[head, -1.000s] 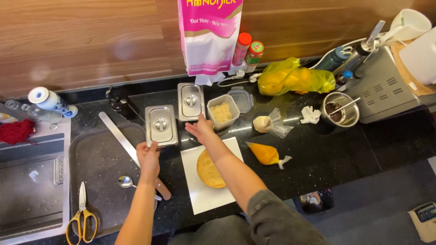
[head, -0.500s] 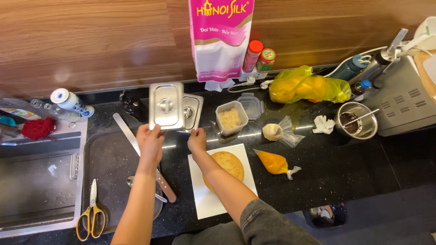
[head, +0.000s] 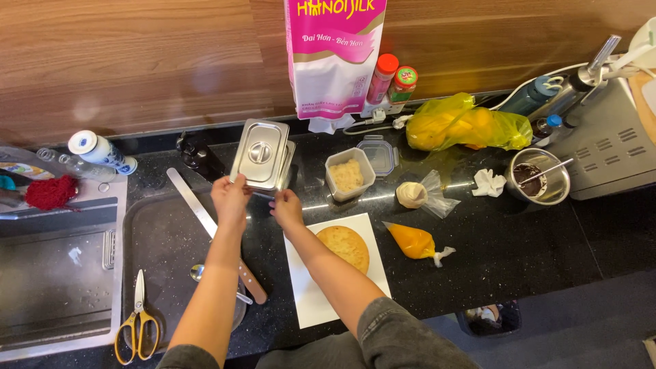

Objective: Washing and rinsing bakery tools and a tray in a sink.

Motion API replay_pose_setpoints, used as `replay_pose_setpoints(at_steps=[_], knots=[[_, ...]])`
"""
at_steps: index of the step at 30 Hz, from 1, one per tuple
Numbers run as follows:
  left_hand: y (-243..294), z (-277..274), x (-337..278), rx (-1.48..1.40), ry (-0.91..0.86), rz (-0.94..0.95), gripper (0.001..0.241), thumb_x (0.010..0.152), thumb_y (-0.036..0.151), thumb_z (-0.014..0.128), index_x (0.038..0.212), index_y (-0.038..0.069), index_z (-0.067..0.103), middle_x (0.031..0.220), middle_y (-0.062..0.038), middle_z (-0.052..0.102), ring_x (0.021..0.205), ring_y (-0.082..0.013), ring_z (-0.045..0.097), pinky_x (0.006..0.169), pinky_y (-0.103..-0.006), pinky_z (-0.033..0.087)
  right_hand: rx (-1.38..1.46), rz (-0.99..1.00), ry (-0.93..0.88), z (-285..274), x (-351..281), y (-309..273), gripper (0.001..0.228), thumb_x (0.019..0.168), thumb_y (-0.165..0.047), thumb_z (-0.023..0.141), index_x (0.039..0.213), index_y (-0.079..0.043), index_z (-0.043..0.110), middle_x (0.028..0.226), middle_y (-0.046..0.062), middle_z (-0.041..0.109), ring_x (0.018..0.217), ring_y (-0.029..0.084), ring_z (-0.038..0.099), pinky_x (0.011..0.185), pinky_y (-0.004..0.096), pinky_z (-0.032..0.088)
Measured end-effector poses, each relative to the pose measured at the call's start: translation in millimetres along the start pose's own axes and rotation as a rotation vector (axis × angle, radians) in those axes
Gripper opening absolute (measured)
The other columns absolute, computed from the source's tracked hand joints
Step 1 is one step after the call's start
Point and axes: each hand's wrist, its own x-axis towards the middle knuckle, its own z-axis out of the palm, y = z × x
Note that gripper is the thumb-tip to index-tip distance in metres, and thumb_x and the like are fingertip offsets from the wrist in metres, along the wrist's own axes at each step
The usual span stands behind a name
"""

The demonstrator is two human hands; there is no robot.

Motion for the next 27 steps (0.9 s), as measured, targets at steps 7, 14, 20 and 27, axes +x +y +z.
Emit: replay_pose_setpoints(at_steps=[7,14,20,27], knots=[[52,22,16,0.100,0.047,0.096,0.019,0.099,0.015,0.067,0.109,-0.001,0.064,0.088,-0.005,0.073,0.070,-0.0119,0.069,0.058,-0.0300,0.058,-0.041,0.048,-0.074,47,19,-7,0.021,0.097,-0.024,0.067,0.103,-0.005,0.065,0.090,0.006,0.065,0.077,0.016,0.065,0.056,0.030,0.054],[62,25,42,0.337,0.008,0.132,0.019,0.099,0.018,0.067,0.109,0.001,0.071,0.077,0.002,0.066,0.060,-0.0066,0.055,0.048,-0.0266,0.042,-0.115,-0.102,0.212,52,27,-38,0.036,0.082,-0.021,0.082,0.104,-0.001,0.062,0.094,0.011,0.070,0.083,0.019,0.065,0.075,0.032,0.051],[70,35,77,0.458,-0.026,0.185,0.028,0.099,0.019,0.069,0.119,-0.001,0.073,0.083,0.001,0.068,0.066,-0.0047,0.052,0.056,-0.0236,0.039,0.013,-0.196,0.137,60,80,-28,0.042,0.076,-0.020,0.083,0.107,0.000,0.063,0.102,0.009,0.071,0.089,0.020,0.067,0.083,0.034,0.053],[74,31,49,0.424,-0.024,0.154,0.058,0.099,0.030,0.069,0.142,-0.003,0.050,0.111,-0.009,0.071,0.088,-0.0131,0.065,0.069,-0.0260,0.052,-0.683,-0.444,0.526,-9,102,-45,0.056,0.082,-0.003,0.067,0.135,0.004,0.049,0.132,0.029,0.052,0.118,0.046,0.056,0.105,0.050,0.048]])
